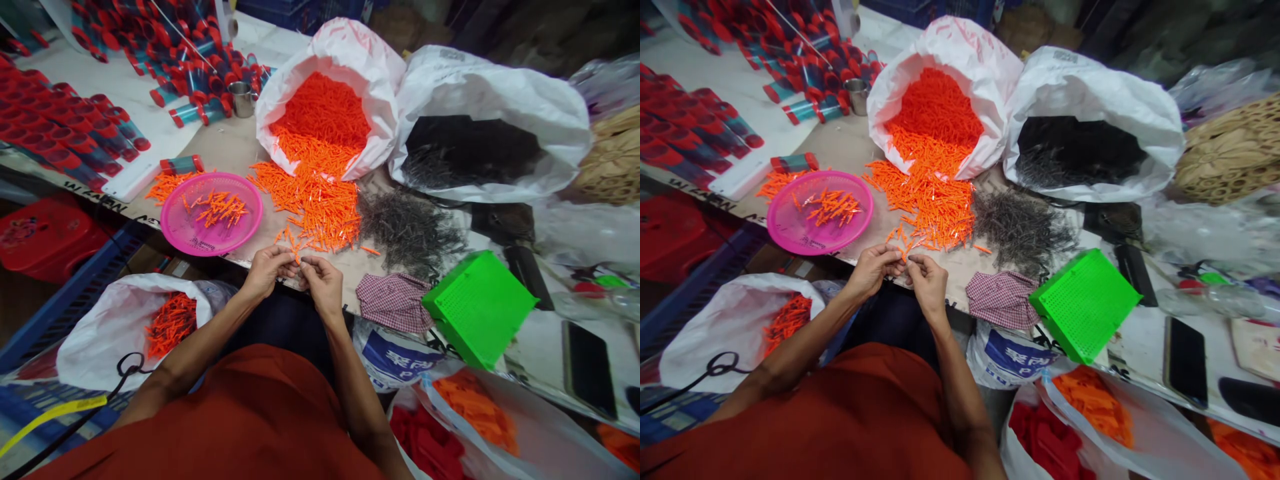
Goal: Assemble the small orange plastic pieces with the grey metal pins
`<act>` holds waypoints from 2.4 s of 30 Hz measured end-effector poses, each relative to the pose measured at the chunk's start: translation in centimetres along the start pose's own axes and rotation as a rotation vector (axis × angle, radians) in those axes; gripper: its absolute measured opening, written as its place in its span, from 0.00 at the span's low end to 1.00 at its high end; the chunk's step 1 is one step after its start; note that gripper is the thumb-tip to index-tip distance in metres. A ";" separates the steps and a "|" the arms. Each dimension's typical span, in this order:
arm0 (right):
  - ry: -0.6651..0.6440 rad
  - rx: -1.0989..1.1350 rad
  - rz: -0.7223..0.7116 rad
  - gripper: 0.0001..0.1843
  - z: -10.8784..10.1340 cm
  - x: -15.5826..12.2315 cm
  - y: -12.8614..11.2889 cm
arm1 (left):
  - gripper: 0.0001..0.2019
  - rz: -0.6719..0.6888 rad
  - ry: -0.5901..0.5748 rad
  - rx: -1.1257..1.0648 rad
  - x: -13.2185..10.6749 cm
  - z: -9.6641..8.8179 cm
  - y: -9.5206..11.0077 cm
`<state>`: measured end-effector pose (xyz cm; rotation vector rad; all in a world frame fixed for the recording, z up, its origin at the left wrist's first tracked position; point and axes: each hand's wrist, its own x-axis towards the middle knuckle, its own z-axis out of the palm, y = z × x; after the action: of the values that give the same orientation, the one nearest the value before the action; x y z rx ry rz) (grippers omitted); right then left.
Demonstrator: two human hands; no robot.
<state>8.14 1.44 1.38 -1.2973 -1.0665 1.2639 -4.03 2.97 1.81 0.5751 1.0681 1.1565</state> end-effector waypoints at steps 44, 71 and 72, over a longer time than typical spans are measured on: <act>-0.067 -0.628 -0.638 0.09 -1.7 0.0 -1.2 | 0.10 0.054 -0.009 0.128 -0.1 0.1 0.1; 0.010 -0.613 -0.553 0.08 -1.2 -0.2 -0.7 | 0.10 0.064 -0.025 0.113 -0.1 0.0 0.0; 0.010 -0.612 -0.549 0.08 -1.2 -0.2 -0.7 | 0.10 0.061 -0.024 0.107 -0.1 0.0 0.0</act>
<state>9.38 1.20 2.06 -1.3023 -1.7394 0.5276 -4.03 2.84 1.88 0.7083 1.1034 1.1470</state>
